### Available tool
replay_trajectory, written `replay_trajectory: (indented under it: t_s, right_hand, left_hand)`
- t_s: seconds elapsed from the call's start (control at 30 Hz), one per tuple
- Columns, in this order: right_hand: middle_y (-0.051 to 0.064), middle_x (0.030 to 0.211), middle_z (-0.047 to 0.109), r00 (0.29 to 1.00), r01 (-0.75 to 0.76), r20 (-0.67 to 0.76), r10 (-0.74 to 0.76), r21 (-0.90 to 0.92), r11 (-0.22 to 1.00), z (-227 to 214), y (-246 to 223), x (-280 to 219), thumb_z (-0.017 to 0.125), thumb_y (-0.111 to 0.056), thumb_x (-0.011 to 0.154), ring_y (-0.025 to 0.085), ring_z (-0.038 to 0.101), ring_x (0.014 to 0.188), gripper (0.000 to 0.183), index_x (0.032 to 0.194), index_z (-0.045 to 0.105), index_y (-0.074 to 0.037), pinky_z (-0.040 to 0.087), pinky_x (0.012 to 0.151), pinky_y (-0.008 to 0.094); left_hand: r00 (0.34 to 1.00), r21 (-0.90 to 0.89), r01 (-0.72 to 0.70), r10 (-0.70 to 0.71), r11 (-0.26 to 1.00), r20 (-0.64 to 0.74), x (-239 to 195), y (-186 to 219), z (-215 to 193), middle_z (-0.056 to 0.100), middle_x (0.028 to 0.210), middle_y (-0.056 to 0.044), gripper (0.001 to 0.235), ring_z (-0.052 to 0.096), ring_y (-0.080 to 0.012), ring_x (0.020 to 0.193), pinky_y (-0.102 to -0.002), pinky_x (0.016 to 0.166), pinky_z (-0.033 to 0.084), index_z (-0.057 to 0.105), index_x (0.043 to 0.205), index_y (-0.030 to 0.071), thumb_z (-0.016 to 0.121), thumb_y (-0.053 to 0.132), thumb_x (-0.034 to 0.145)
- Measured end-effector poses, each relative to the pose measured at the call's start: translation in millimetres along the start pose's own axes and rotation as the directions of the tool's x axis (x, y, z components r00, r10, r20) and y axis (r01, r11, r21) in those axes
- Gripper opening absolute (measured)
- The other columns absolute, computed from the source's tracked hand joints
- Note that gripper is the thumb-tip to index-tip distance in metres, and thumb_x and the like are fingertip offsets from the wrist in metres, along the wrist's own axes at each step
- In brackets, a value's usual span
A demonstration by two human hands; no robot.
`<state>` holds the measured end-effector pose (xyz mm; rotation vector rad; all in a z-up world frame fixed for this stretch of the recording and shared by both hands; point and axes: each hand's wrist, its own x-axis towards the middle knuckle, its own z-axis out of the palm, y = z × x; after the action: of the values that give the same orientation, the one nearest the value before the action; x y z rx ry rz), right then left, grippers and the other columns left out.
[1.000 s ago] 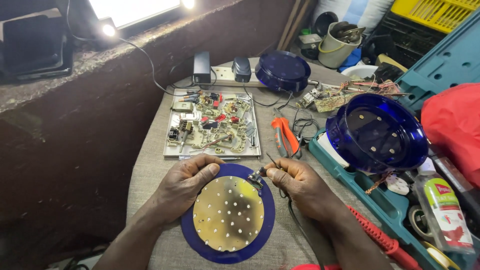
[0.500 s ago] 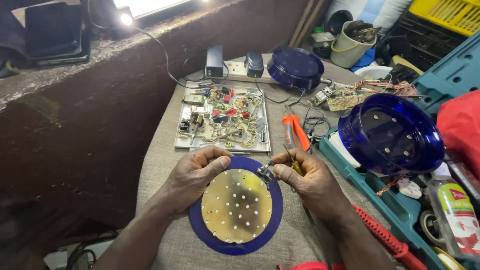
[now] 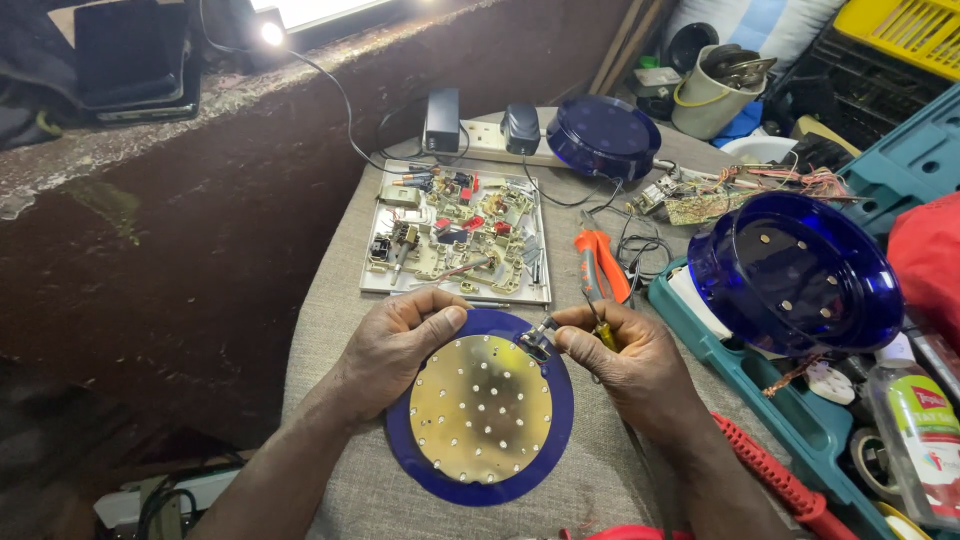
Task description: Assembling an electronic device by probing an LED circuit board with a screwdriver and fitting it into a blue plastic housing.
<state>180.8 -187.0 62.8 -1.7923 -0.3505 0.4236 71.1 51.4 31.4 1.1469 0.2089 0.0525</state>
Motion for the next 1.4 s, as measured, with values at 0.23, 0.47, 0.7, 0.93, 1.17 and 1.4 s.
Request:
replay_trajectory:
  t_s: [0.23,0.47,0.7,0.93,1.17,1.4]
  right_hand:
    - [0.005,0.091,0.08,1.0,0.021,-0.009,-0.021,-0.049,0.999,0.1,0.4,1.1,0.083,-0.011,0.088,0.013,0.07,0.083,0.024,0.11,0.086,-0.001,0.056,0.08,0.026]
    - [0.005,0.095,0.082,0.999,0.037,-0.02,-0.038,-0.044,0.998,1.5,3.2,0.7,0.083,-0.013,0.087,0.013,0.07,0.085,0.026,0.11,0.086,-0.001,0.055,0.081,0.027]
    - [0.006,0.094,0.084,0.998,0.068,0.006,-0.067,-0.052,0.996,0.6,3.5,0.8,0.083,-0.014,0.087,0.014,0.072,0.087,0.027,0.11,0.087,-0.001,0.057,0.083,0.027]
    - [0.006,0.097,0.083,0.999,0.033,0.014,-0.032,-0.048,0.998,-0.5,1.5,0.7,0.083,-0.012,0.087,0.014,0.071,0.088,0.027,0.111,0.087,0.0,0.055,0.085,0.026]
    - [0.008,0.108,0.088,0.996,0.076,0.055,-0.072,-0.075,0.994,0.2,1.0,0.8,0.082,-0.011,0.087,0.013,0.076,0.094,0.027,0.11,0.087,0.0,0.059,0.089,0.027]
    - [0.014,0.118,0.088,0.995,0.059,0.078,-0.057,-0.024,0.998,-1.8,7.1,4.1,0.082,-0.009,0.084,0.018,0.078,0.103,0.027,0.109,0.085,0.001,0.061,0.096,0.031]
  left_hand:
    - [0.998,0.064,-0.06,0.06,0.996,0.007,3.9,-6.2,-6.5,0.075,0.086,-0.007,0.021,0.071,-0.0164,0.072,-0.029,0.065,0.059,0.076,0.109,0.001,0.067,0.02,0.104]
    - [1.0,0.013,-0.031,0.031,0.999,-0.002,2.7,-5.1,-6.0,0.078,0.087,-0.012,0.019,0.074,-0.0208,0.071,-0.031,0.063,0.061,0.074,0.109,0.0,0.067,0.018,0.104]
    - [1.0,-0.001,-0.028,0.028,1.0,-0.009,1.7,-3.7,-5.2,0.079,0.089,-0.014,0.019,0.076,-0.0233,0.074,-0.034,0.066,0.063,0.074,0.107,0.001,0.068,0.018,0.103]
    - [0.998,0.006,-0.067,0.067,0.998,0.012,3.1,-7.4,-6.8,0.077,0.087,-0.011,0.017,0.075,-0.0209,0.074,-0.032,0.067,0.062,0.073,0.106,0.001,0.067,0.016,0.105]
    - [0.997,0.035,-0.074,0.075,0.997,-0.007,2.2,-6.2,-5.7,0.076,0.086,-0.009,0.017,0.071,-0.0181,0.072,-0.029,0.065,0.06,0.073,0.104,0.001,0.065,0.016,0.106]
    - [0.999,0.036,-0.049,0.049,0.998,-0.007,0.6,-3.4,-4.6,0.075,0.085,-0.01,0.015,0.071,-0.0191,0.071,-0.03,0.064,0.06,0.072,0.102,0.002,0.066,0.016,0.106]
